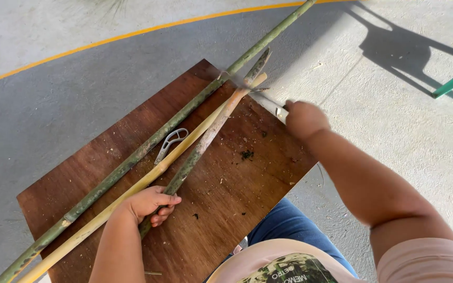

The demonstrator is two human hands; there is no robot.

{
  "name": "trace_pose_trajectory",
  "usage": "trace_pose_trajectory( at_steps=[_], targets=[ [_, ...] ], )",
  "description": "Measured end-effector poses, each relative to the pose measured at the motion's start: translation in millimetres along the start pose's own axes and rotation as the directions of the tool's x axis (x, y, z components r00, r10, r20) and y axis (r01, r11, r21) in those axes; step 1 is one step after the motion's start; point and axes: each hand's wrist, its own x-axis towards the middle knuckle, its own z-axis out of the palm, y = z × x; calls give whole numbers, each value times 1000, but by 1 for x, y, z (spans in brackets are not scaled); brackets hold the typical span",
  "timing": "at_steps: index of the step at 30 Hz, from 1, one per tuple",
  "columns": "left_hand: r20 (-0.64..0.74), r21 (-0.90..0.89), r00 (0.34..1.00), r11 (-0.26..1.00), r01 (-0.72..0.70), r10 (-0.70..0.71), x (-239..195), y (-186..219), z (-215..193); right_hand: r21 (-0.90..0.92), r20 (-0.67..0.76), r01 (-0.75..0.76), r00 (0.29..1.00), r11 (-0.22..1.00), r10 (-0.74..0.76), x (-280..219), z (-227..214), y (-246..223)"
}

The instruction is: Shaving and smoothing bamboo poles using a machete on a wooden surface.

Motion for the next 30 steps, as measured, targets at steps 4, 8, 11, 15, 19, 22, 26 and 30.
trace_pose_trajectory(
  at_steps=[4,8,11,15,19,22,26,30],
  targets=[
    [35,73,999,997,-17,14,13,-13,-10,24,7,-87,996,996,87,-22,-16,-11],
    [60,58,998,998,-39,35,10,-10,-6,-127,-10,111,994,986,-113,-16,10,-7],
    [3,118,1000,993,-21,21,10,-13,-2,-31,-10,27,1000,999,-28,11,4,9],
    [56,173,997,982,-70,62,16,-10,-6,-196,2,162,986,967,-165,-34,11,-14],
    [-55,91,998,995,48,-43,11,-11,2,-123,0,98,995,988,-98,-1,10,4],
    [-15,169,999,985,-31,34,15,-16,4,53,13,-127,992,991,126,13,1,19],
    [-79,143,997,990,1,11,16,-5,2,-160,-1,48,999,986,-48,-26,4,-15],
    [-73,211,996,977,-40,57,9,-9,5,-144,-121,160,976,976,-178,12,21,17]
  ],
)
